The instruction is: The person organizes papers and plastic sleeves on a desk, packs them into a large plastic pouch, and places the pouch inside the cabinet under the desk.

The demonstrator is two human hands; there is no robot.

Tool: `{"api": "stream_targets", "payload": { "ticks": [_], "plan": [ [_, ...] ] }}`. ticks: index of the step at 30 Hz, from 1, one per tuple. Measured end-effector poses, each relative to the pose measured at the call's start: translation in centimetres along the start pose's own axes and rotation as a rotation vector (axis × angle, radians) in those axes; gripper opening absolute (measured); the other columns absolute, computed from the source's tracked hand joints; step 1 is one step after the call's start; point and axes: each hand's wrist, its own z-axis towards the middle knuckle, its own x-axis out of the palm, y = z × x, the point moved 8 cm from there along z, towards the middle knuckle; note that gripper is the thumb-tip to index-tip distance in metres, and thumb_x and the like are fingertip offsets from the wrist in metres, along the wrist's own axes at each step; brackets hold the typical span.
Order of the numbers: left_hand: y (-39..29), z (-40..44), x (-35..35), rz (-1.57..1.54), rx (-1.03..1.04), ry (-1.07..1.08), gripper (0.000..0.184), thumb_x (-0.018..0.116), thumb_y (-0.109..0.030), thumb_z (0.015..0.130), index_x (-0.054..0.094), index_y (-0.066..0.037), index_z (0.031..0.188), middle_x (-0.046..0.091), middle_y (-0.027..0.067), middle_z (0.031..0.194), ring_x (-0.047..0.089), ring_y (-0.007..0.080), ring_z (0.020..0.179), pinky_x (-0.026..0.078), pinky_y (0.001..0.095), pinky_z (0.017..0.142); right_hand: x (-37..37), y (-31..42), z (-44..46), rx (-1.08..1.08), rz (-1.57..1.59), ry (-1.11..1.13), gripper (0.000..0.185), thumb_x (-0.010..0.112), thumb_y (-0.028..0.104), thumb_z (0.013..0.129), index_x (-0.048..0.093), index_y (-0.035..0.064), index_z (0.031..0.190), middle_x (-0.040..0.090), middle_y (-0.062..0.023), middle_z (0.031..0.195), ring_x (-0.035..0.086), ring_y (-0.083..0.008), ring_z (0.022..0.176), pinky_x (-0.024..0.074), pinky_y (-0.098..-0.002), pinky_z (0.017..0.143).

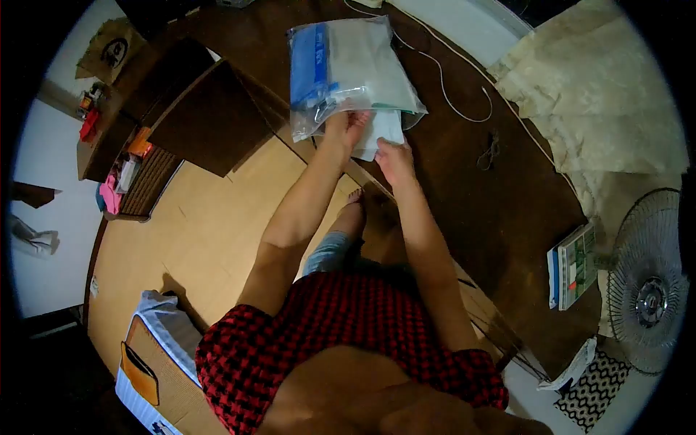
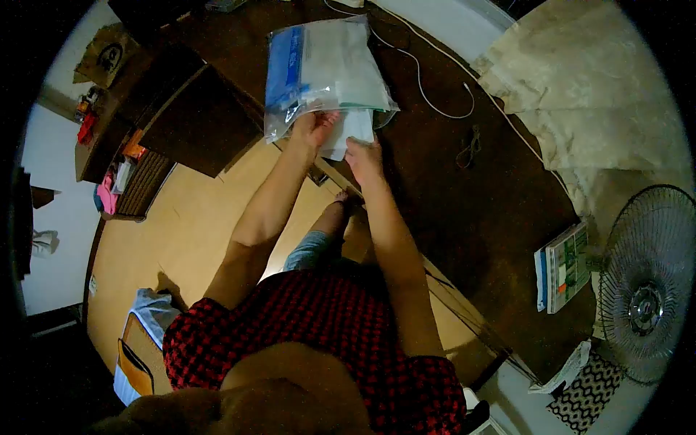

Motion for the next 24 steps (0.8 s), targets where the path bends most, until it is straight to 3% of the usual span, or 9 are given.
{"api": "stream_targets", "payload": {
  "ticks": [4,6,7,9,13,15,16,18,24],
  "plan": [
    [0.3,-0.9,-0.5,-0.021,-0.029,-0.019,0.012,0.044,-0.007,0.085,0.049,0.000,0.093,0.053,0.0105,0.085,0.054,0.0206,0.073,0.050,0.0313,0.065,-0.2,0.5,3.6,0.001,-0.134,-0.080,0.039,0.053,-0.007,0.069,0.045,0.0043,0.106,0.051,-0.0048,0.095,0.052,-0.0189,0.084,0.0440,-0.0331,0.069],
    [0.3,-2.8,0.0,0.003,-0.027,0.080,0.015,0.046,-0.008,0.083,0.048,0.003,0.093,0.053,0.0131,0.084,0.053,0.0229,0.067,0.048,0.0329,0.064,0.1,1.6,5.0,-0.165,-0.010,-0.090,0.040,0.052,-0.006,0.067,0.047,0.0077,0.104,0.051,-0.0061,0.090,0.049,-0.0162,0.072,0.0370,-0.0282,0.050],
    [0.4,-4.3,-0.1,0.004,-0.020,0.082,0.015,0.046,-0.008,0.083,0.048,0.003,0.093,0.053,0.0131,0.084,0.053,0.0229,0.067,0.048,0.0329,0.064,0.3,1.5,5.2,-0.164,-0.007,-0.083,0.040,0.052,-0.006,0.067,0.047,0.0077,0.104,0.051,-0.0061,0.090,0.049,-0.0162,0.072,0.0370,-0.0282,0.050],
    [-0.6,-7.4,-1.2,0.132,0.175,0.006,0.012,0.048,-0.005,0.081,0.047,0.000,0.092,0.053,0.0114,0.079,0.053,0.0217,0.065,0.048,0.0325,0.060,-0.6,1.1,5.0,-0.113,-0.024,-0.201,0.036,0.052,-0.009,0.069,0.047,0.0047,0.102,0.052,-0.0029,0.092,0.052,-0.0174,0.082,0.0417,-0.0291,0.063],
    [-1.6,-8.0,-6.5,0.323,0.386,-0.098,0.011,0.051,-0.004,0.079,0.046,-0.004,0.089,0.053,0.0099,0.075,0.053,0.0206,0.062,0.046,0.0307,0.055,0.1,1.2,4.2,-0.065,0.068,-0.105,0.036,0.051,-0.010,0.070,0.047,0.0045,0.103,0.052,-0.0042,0.094,0.052,-0.0187,0.086,0.0431,-0.0309,0.070],
    [-2.7,-7.7,-7.3,0.255,0.505,-0.197,0.011,0.053,-0.003,0.076,0.044,-0.003,0.081,0.052,0.0097,0.071,0.052,0.0193,0.050,0.038,0.0280,0.044,0.3,0.8,4.6,0.011,0.128,-0.065,0.036,0.050,-0.011,0.071,0.048,0.0041,0.104,0.052,-0.0066,0.099,0.051,-0.0206,0.090,0.0429,-0.0329,0.077],
    [-3.2,-8.0,-6.3,0.252,0.507,-0.196,0.011,0.053,-0.003,0.076,0.044,-0.003,0.081,0.052,0.0097,0.071,0.052,0.0193,0.050,0.038,0.0280,0.044,0.7,1.0,4.4,0.010,0.125,-0.062,0.036,0.050,-0.011,0.071,0.048,0.0041,0.104,0.052,-0.0066,0.099,0.051,-0.0206,0.090,0.0429,-0.0329,0.077],
    [-2.5,-7.6,-4.4,0.302,0.279,-0.135,0.011,0.054,-0.005,0.076,0.045,-0.003,0.082,0.050,0.0078,0.063,0.050,0.0187,0.048,0.036,0.0274,0.041,1.5,1.4,4.1,0.017,0.233,-0.027,0.035,0.049,-0.012,0.072,0.048,0.0037,0.104,0.051,-0.0081,0.101,0.051,-0.0217,0.090,0.0425,-0.0326,0.080],
    [-1.3,-4.8,-3.6,0.347,0.130,-0.060,0.010,0.051,-0.011,0.081,0.048,-0.003,0.076,0.050,0.0072,0.058,0.044,0.0155,0.043,0.034,0.0262,0.039,1.9,1.1,5.0,0.086,0.235,-0.029,0.034,0.049,-0.011,0.073,0.048,0.0037,0.104,0.050,-0.0083,0.104,0.049,-0.0231,0.097,0.0421,-0.0339,0.084]
  ]
}}
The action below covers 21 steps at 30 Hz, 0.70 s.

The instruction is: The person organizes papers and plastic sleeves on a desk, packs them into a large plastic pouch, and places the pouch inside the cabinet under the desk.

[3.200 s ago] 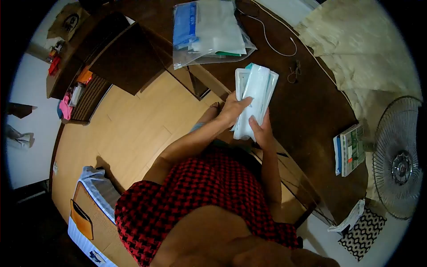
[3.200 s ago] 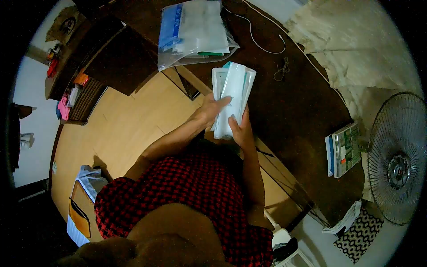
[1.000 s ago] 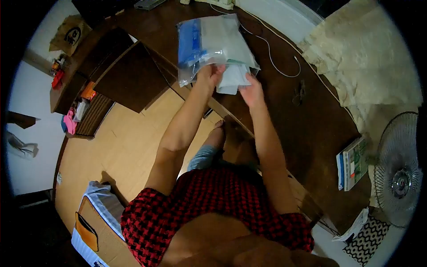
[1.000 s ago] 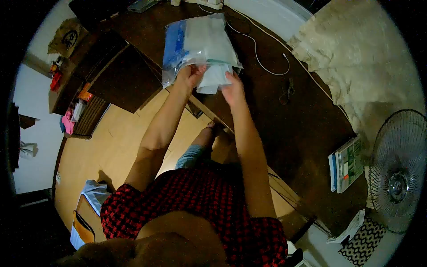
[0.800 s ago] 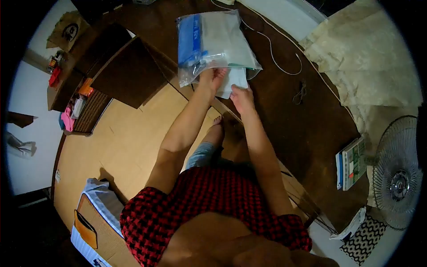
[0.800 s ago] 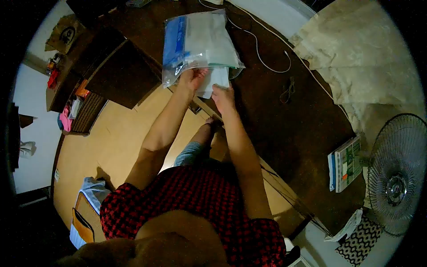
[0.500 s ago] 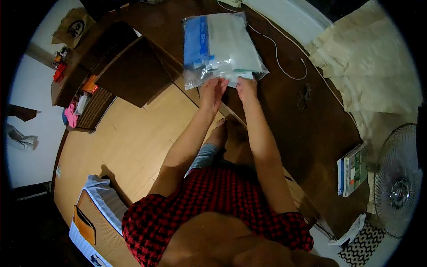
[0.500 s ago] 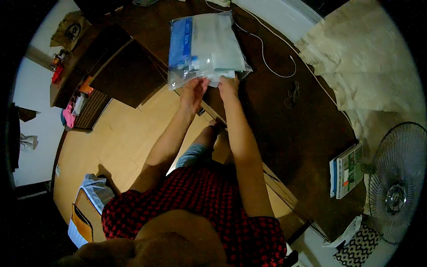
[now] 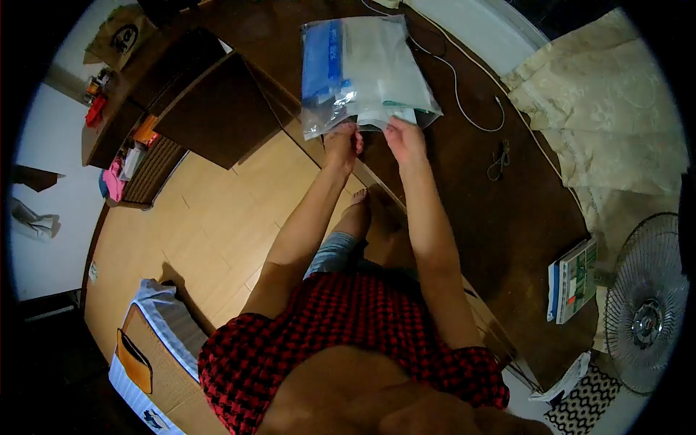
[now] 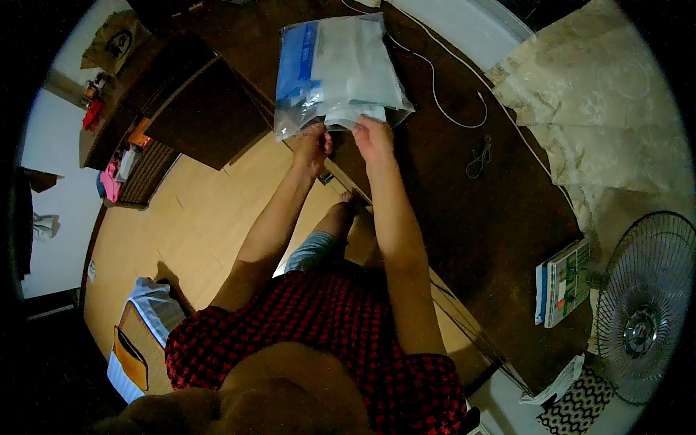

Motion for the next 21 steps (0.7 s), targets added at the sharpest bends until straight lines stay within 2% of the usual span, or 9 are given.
{"api": "stream_targets", "payload": {
  "ticks": [4,7,9,11,12,16,18,19,21],
  "plan": [
    [-0.3,-1.0,0.8,0.235,0.072,0.130,0.013,0.049,-0.015,0.084,0.050,-0.004,0.077,0.048,0.0052,0.059,0.043,0.0134,0.044,0.031,0.0240,0.038,-1.0,-0.9,2.2,-0.027,-0.108,-0.080,0.036,0.049,-0.010,0.073,0.047,0.0047,0.106,0.049,-0.0076,0.106,0.049,-0.0224,0.099,0.0425,-0.0351,0.085],
    [0.0,-3.2,-0.3,0.332,0.061,0.121,0.013,0.049,-0.013,0.083,0.051,-0.002,0.076,0.046,0.0047,0.055,0.040,0.0126,0.040,0.031,0.0244,0.038,0.7,-0.1,3.0,-0.161,0.019,0.027,0.041,0.052,-0.007,0.075,0.045,0.0076,0.112,0.049,-0.0064,0.109,0.048,-0.0209,0.100,0.0423,-0.0360,0.086],
    [0.5,-4.1,-0.9,0.289,0.029,0.215,0.013,0.049,-0.011,0.083,0.052,-0.002,0.075,0.045,0.0049,0.052,0.038,0.0126,0.038,0.029,0.0248,0.037,2.0,1.0,2.6,-0.192,0.017,0.032,0.045,0.054,0.004,0.078,0.039,0.0179,0.119,0.044,-0.0019,0.118,0.045,-0.0196,0.104,0.0410,-0.0338,0.081],
    [1.1,-4.3,-2.3,0.281,0.032,0.216,0.012,0.048,-0.007,0.082,0.050,-0.003,0.071,0.047,0.0057,0.055,0.040,0.0132,0.040,0.031,0.0235,0.037,-0.1,0.6,4.4,-0.175,0.039,0.036,0.046,0.055,0.009,0.079,0.037,0.0179,0.120,0.043,-0.0020,0.119,0.044,-0.0194,0.105,0.0407,-0.0332,0.082],
    [1.6,-4.2,-2.9,0.236,0.003,0.180,0.011,0.048,-0.007,0.082,0.050,-0.003,0.072,0.047,0.0057,0.055,0.040,0.0132,0.041,0.032,0.0236,0.038,-1.0,0.4,5.2,-0.154,0.057,0.048,0.048,0.057,0.013,0.079,0.036,0.0179,0.122,0.042,-0.0021,0.121,0.043,-0.0191,0.107,0.0404,-0.0327,0.083],
    [1.9,-5.2,-3.7,0.219,-0.067,0.079,0.009,0.049,-0.008,0.082,0.051,-0.002,0.075,0.048,0.0055,0.057,0.043,0.0133,0.045,0.034,0.0239,0.042,-2.0,0.5,3.3,-0.248,0.007,0.076,0.045,0.053,0.016,0.081,0.036,0.0174,0.123,0.041,-0.0040,0.121,0.043,-0.0194,0.107,0.0405,-0.0339,0.084],
    [2.1,-5.4,-3.7,0.250,-0.087,0.085,0.009,0.049,-0.009,0.082,0.051,-0.002,0.077,0.049,0.0053,0.058,0.044,0.0132,0.046,0.035,0.0239,0.043,-0.6,0.9,1.4,-0.343,-0.209,0.165,0.045,0.053,0.020,0.081,0.035,0.0162,0.122,0.041,-0.0062,0.120,0.044,-0.0200,0.104,0.0406,-0.0334,0.082],
    [2.3,-5.5,-3.7,0.280,-0.096,0.075,0.008,0.049,-0.009,0.082,0.051,-0.002,0.078,0.050,0.0052,0.058,0.045,0.0131,0.048,0.035,0.0239,0.044,-0.3,1.0,0.5,-0.362,-0.213,0.149,0.045,0.053,0.020,0.081,0.035,0.0162,0.122,0.041,-0.0062,0.120,0.044,-0.0200,0.104,0.0406,-0.0334,0.082],
    [2.1,-6.1,-3.4,0.294,-0.090,0.086,0.007,0.050,-0.008,0.082,0.052,-0.003,0.078,0.050,0.0048,0.061,0.046,0.0133,0.050,0.035,0.0238,0.044,-0.9,0.6,-1.3,-0.284,-0.534,-0.062,0.054,0.058,0.025,0.077,0.033,0.0159,0.123,0.042,-0.0070,0.118,0.046,-0.0221,0.101,0.0402,-0.0370,0.081]
  ]
}}
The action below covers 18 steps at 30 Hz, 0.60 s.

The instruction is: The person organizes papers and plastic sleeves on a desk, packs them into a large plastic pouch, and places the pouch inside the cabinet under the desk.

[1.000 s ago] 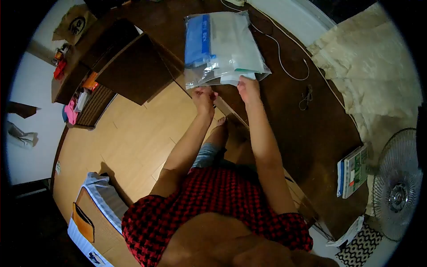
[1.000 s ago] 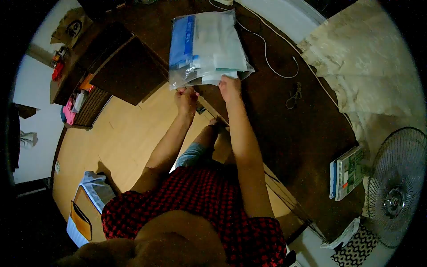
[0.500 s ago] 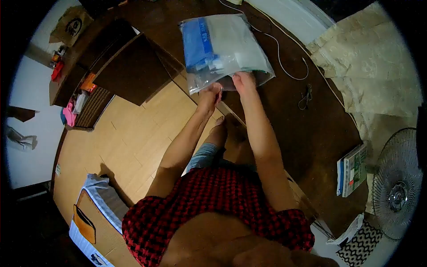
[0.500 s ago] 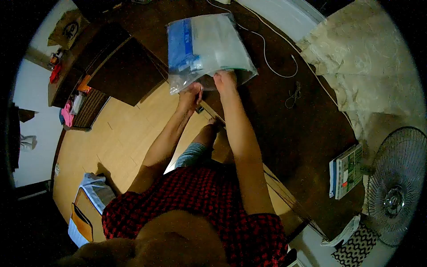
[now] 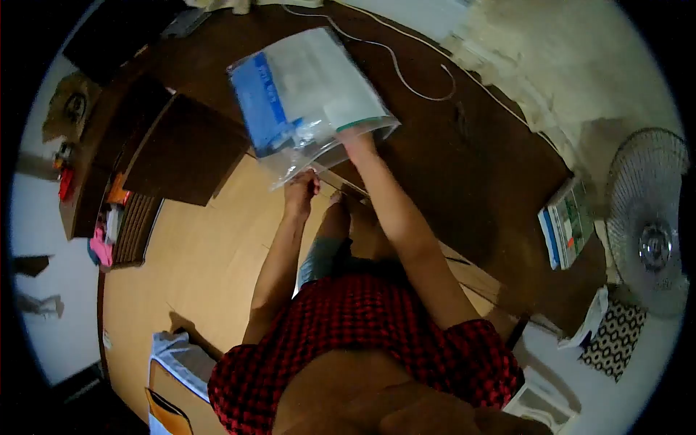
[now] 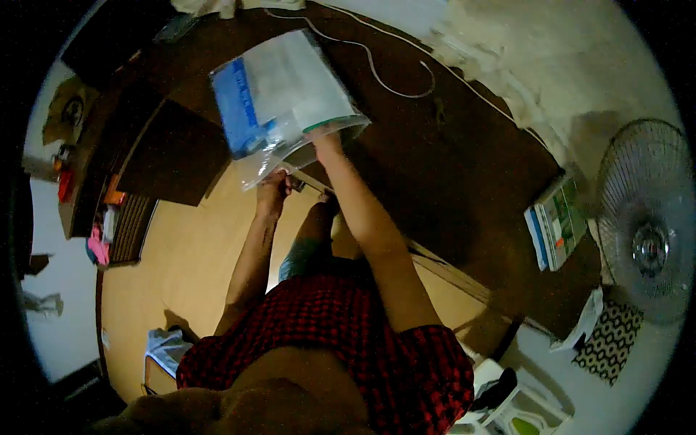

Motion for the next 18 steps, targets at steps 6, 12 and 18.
{"api": "stream_targets", "payload": {
  "ticks": [6,12,18],
  "plan": [
    [-0.2,0.0,-1.0,-0.040,0.158,0.000,0.006,0.054,-0.010,0.081,0.052,-0.006,0.078,0.052,0.0032,0.069,0.047,0.0125,0.054,0.036,0.0245,0.045,0.1,-0.8,-4.0,0.317,0.217,-0.128,0.051,0.056,0.008,0.070,0.039,0.0123,0.118,0.047,-0.0062,0.107,0.048,-0.0240,0.093,0.0392,-0.0426,0.080],
    [0.0,-0.1,-1.1,0.041,0.174,0.037,0.012,0.054,-0.015,0.082,0.052,-0.005,0.076,0.050,0.0038,0.060,0.046,0.0128,0.051,0.035,0.0240,0.044,0.8,-2.3,1.6,0.099,0.260,-0.022,0.051,0.058,0.020,0.076,0.036,0.0117,0.121,0.045,-0.0076,0.115,0.044,-0.0261,0.106,0.0399,-0.0458,0.086],
    [-1.0,-1.1,-2.1,-0.076,0.190,-0.113,0.015,0.059,-0.016,0.079,0.054,-0.004,0.084,0.053,0.0048,0.065,0.050,0.0150,0.054,0.040,0.0280,0.049,0.0,0.7,-3.0,0.177,0.000,-0.108,0.047,0.058,0.021,0.077,0.038,0.0089,0.117,0.048,-0.0091,0.107,0.053,-0.0242,0.090,0.0478,-0.0390,0.070]
  ]
}}
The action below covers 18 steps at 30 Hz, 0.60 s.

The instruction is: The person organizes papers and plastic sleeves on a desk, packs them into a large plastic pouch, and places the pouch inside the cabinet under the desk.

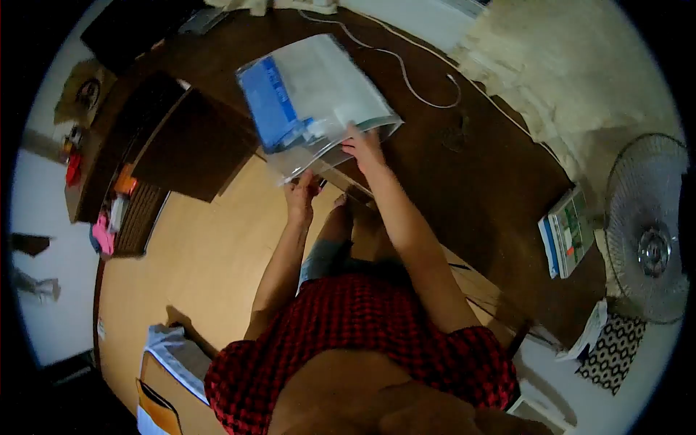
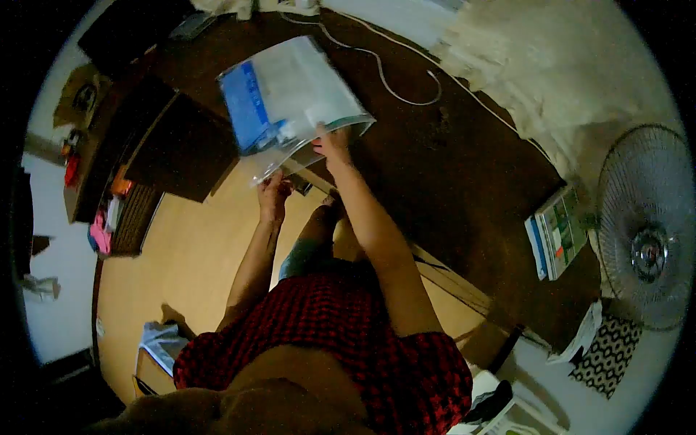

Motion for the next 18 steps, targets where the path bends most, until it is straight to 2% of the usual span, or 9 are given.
{"api": "stream_targets", "payload": {
  "ticks": [2,3,8,10,11,12,14,16,18],
  "plan": [
    [-1.4,-0.7,-0.9,0.042,0.121,-0.058,0.018,0.060,-0.015,0.077,0.051,-0.004,0.088,0.054,0.0059,0.073,0.051,0.0150,0.057,0.041,0.0283,0.052,-0.8,-0.4,-0.3,0.037,-0.127,-0.024,0.045,0.059,0.021,0.077,0.038,0.0081,0.115,0.050,-0.0091,0.103,0.055,-0.0232,0.083,0.0491,-0.0371,0.064],
    [-1.7,-0.9,-1.4,0.045,0.187,-0.058,0.024,0.059,-0.014,0.076,0.047,-0.007,0.096,0.055,0.0067,0.081,0.052,0.0156,0.062,0.042,0.0286,0.055,-0.3,-0.5,0.8,0.009,-0.105,0.071,0.048,0.059,0.020,0.077,0.035,0.0083,0.116,0.051,-0.0091,0.098,0.055,-0.0223,0.077,0.0485,-0.0356,0.061],
    [-3.8,-1.7,-1.6,-0.096,0.228,-0.055,0.028,0.057,-0.010,0.076,0.043,-0.009,0.100,0.051,0.0044,0.079,0.049,0.0118,0.062,0.041,0.0248,0.052,1.3,0.4,2.8,-0.161,0.091,0.216,0.052,0.056,0.017,0.078,0.025,0.0058,0.118,0.052,-0.0115,0.087,0.054,-0.0193,0.066,0.0475,-0.0303,0.053],
    [-4.7,-2.3,-2.0,-0.265,0.198,-0.077,0.023,0.055,-0.012,0.077,0.045,-0.008,0.098,0.052,0.0049,0.075,0.048,0.0121,0.056,0.040,0.0245,0.049,0.2,0.8,0.4,-0.118,0.115,0.039,0.052,0.056,0.016,0.079,0.024,0.0045,0.118,0.051,-0.0116,0.088,0.054,-0.0180,0.065,0.0462,-0.0295,0.051],
    [-5.4,-2.1,-2.5,-0.271,0.200,-0.101,0.023,0.055,-0.012,0.077,0.045,-0.008,0.098,0.052,0.0049,0.075,0.048,0.0121,0.056,0.040,0.0245,0.049,-0.5,-0.2,-0.3,-0.158,0.123,-0.036,0.043,0.057,0.016,0.078,0.034,0.0045,0.113,0.052,-0.0103,0.086,0.053,-0.0160,0.062,0.0443,-0.0281,0.050],
    [-5.7,-1.8,-2.6,-0.180,0.154,-0.129,0.016,0.053,-0.012,0.078,0.047,-0.007,0.091,0.051,0.0044,0.070,0.047,0.0123,0.052,0.038,0.0239,0.046,-0.6,-1.6,-1.2,-0.143,0.113,-0.023,0.043,0.057,0.016,0.078,0.034,0.0045,0.113,0.052,-0.0103,0.086,0.053,-0.0160,0.062,0.0443,-0.0281,0.050],
    [-5.6,-0.9,-3.4,-0.095,0.108,-0.163,0.009,0.052,-0.012,0.078,0.050,-0.006,0.085,0.051,0.0040,0.065,0.047,0.0125,0.048,0.036,0.0232,0.044,1.0,-2.8,-3.8,-0.261,-0.152,0.183,0.025,0.059,0.014,0.078,0.047,0.0017,0.096,0.054,-0.0067,0.075,0.052,-0.0136,0.059,0.0409,-0.0249,0.049],
    [-4.5,0.4,-3.2,0.110,0.080,-0.020,0.015,0.053,-0.018,0.082,0.051,-0.005,0.074,0.050,0.0031,0.062,0.046,0.0125,0.050,0.036,0.0240,0.048,4.1,-4.7,-7.3,-0.048,-0.409,0.399,0.021,0.060,0.019,0.078,0.053,0.0029,0.088,0.054,-0.0040,0.069,0.050,-0.0106,0.056,0.0383,-0.0219,0.047],
    [-4.4,0.7,-3.5,0.154,0.095,-0.033,0.018,0.053,-0.018,0.082,0.050,-0.005,0.070,0.048,0.0025,0.058,0.044,0.0111,0.049,0.034,0.0231,0.045,5.7,-6.7,-7.8,0.065,-0.466,0.419,0.019,0.061,0.021,0.078,0.056,0.0043,0.085,0.054,-0.0019,0.069,0.050,-0.0090,0.056,0.0369,-0.0208,0.046]
  ]
}}
